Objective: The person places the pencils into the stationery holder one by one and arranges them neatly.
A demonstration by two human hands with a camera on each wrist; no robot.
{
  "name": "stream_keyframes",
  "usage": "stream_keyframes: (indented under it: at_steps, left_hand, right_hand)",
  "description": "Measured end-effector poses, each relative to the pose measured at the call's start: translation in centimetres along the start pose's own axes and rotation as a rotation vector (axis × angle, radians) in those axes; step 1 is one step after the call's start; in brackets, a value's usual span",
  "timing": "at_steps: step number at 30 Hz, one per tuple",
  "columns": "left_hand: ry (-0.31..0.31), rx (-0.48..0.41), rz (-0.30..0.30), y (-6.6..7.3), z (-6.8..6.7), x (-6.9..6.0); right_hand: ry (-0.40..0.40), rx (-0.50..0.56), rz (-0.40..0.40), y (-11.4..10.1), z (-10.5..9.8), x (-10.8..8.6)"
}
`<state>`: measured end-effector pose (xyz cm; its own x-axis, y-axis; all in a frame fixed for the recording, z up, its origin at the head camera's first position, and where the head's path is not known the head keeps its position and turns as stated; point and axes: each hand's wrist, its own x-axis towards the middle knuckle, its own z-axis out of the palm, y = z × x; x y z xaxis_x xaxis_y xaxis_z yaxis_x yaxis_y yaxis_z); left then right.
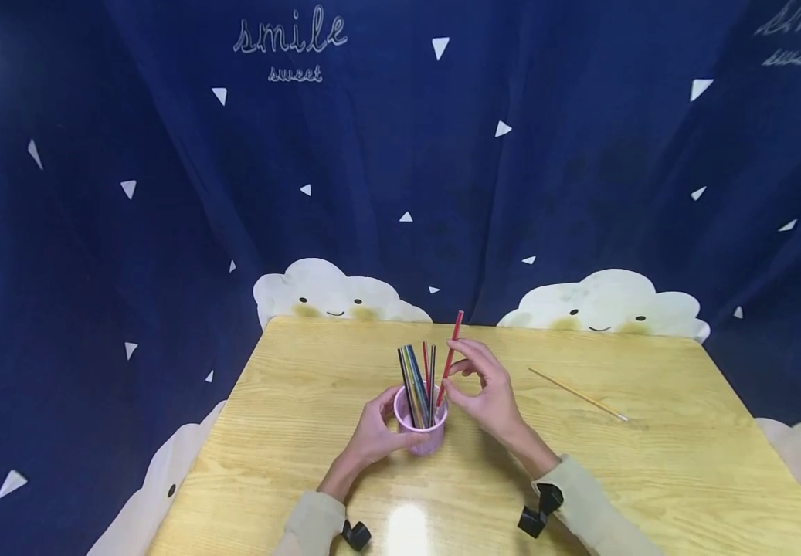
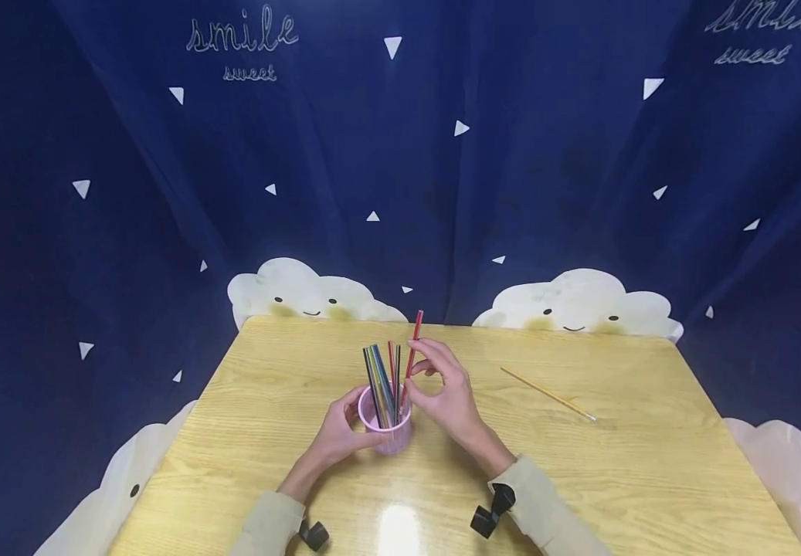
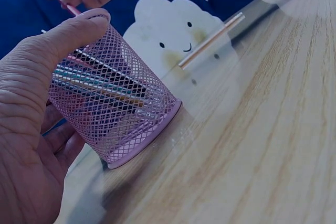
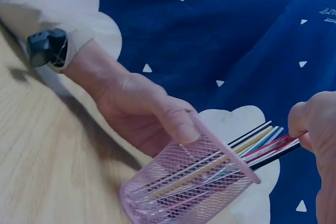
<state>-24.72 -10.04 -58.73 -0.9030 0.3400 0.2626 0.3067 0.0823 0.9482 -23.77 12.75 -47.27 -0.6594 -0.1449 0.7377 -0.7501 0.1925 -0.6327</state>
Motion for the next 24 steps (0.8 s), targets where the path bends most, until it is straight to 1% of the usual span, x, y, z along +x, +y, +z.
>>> stream_keyframes:
  at_steps: [3, 6, 10, 13, 15, 19, 24]
  left_hand:
    - [-0.002, -0.002, -0.001, 0.0, 0.0, 0.1]
    - [-0.003, -0.013, 0.004, 0.0, 0.0, 0.1]
    - [-0.001, -0.029, 0.016, 0.0, 0.0, 0.1]
    - [0.001, -0.031, 0.015, 0.0, 0.0, 0.1]
    - [0.003, -0.027, 0.015, 0.0, 0.1, 0.1]
    - [0.001, -0.028, 0.027, 0.1, 0.1, 0.1]
    - [-0.008, -0.046, 0.009, 0.3, 0.0, 0.1]
  right_hand:
    - [-0.044, -0.030, -0.036, 0.3, 0.2, -0.3]
    - [-0.081, -0.055, -0.050, 1.4, 0.4, -1.0]
    - [-0.123, -0.085, -0.007, 3.4, 0.4, -2.2]
    - [-0.154, -0.099, 0.037, 4.4, 0.3, -2.9]
    - [-0.177, -0.106, 0.051, 4.8, 0.2, -3.1]
    - [-0.218, -0.129, 0.053, 5.0, 0.2, -3.5]
    - [-0.254, -0.149, 0.049, 5.1, 0.0, -3.7]
